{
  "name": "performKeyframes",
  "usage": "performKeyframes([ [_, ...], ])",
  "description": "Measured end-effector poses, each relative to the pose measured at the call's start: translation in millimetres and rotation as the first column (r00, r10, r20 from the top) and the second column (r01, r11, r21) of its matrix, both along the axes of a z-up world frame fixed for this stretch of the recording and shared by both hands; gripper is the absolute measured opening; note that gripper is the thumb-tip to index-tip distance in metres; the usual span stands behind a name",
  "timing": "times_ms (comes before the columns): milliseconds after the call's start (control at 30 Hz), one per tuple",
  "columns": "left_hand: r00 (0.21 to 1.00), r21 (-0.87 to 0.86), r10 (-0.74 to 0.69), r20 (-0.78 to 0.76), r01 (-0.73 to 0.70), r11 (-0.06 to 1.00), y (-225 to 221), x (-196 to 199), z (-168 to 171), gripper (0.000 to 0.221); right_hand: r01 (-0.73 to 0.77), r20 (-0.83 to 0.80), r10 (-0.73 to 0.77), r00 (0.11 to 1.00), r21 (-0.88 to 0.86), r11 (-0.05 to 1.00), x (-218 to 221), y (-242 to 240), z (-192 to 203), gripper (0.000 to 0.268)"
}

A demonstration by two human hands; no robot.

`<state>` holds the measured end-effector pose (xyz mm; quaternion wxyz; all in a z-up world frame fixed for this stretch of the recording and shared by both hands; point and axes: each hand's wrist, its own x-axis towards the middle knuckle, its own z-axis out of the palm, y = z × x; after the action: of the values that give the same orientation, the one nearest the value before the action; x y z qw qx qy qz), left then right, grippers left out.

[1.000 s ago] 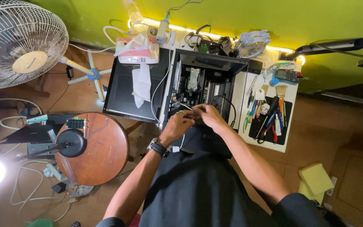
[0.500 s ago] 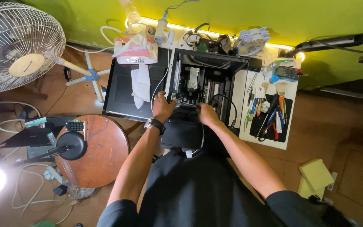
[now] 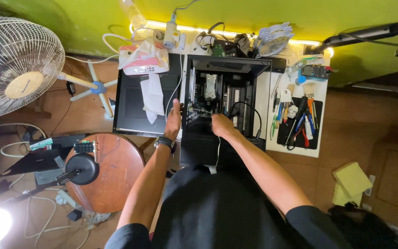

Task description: The person unscrews the side panel of a desktop computer case, removes the panel, and begins disconnecting internal components.

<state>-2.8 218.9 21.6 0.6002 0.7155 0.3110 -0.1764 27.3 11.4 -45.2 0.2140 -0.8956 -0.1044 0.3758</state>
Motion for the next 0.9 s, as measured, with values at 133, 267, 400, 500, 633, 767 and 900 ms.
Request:
performKeyframes([
  [133, 0.992, -0.172, 0.124, 0.015, -0.119, 0.978, 6.8, -17.0, -9.9, 0.063, -0.044, -0.047, 0.046, 0.998, 0.05, 0.998, 10.3, 19.5, 5.9, 0.036],
  [267, 0.989, -0.269, 0.136, 0.056, -0.117, 0.956, 14.6, -25.5, -21.9, 0.043, -0.031, -0.157, 0.048, 0.986, 0.11, 0.993, 14.5, 39.3, 8.3, 0.041],
  [400, 0.998, -0.199, 0.035, 0.061, -0.022, 0.98, 22.7, -21.1, -71.5, 0.039, -0.008, -0.228, 0.028, 0.973, 0.088, 0.996, 9.4, 56.5, 49.4, 0.043],
  [500, 0.998, -0.184, -0.001, 0.063, 0.012, 0.983, 24.3, -15.1, -72.2, 0.04, 0.092, -0.265, -0.06, 0.962, 0.108, 0.99, 7.8, 61.1, 74.0, 0.047],
  [633, 0.999, -0.202, -0.029, -0.021, 0.024, 0.979, 25.1, -4.7, -60.3, 0.042, 0.178, -0.362, -0.115, 0.925, 0.145, 0.973, 6.7, 71.7, 178.1, 0.052],
  [767, 0.99, -0.16, -0.119, -0.07, 0.107, 0.981, 27.6, 2.3, -83.0, 0.044, 0.125, -0.29, -0.089, 0.953, 0.108, 0.986, 2.7, 54.3, 80.0, 0.048],
  [900, 0.992, -0.192, -0.097, -0.077, 0.081, 0.978, 28.5, 1.4, -85.7, 0.045, 0.081, -0.248, -0.059, 0.967, 0.078, 0.994, -0.7, 47.1, 31.2, 0.044],
])
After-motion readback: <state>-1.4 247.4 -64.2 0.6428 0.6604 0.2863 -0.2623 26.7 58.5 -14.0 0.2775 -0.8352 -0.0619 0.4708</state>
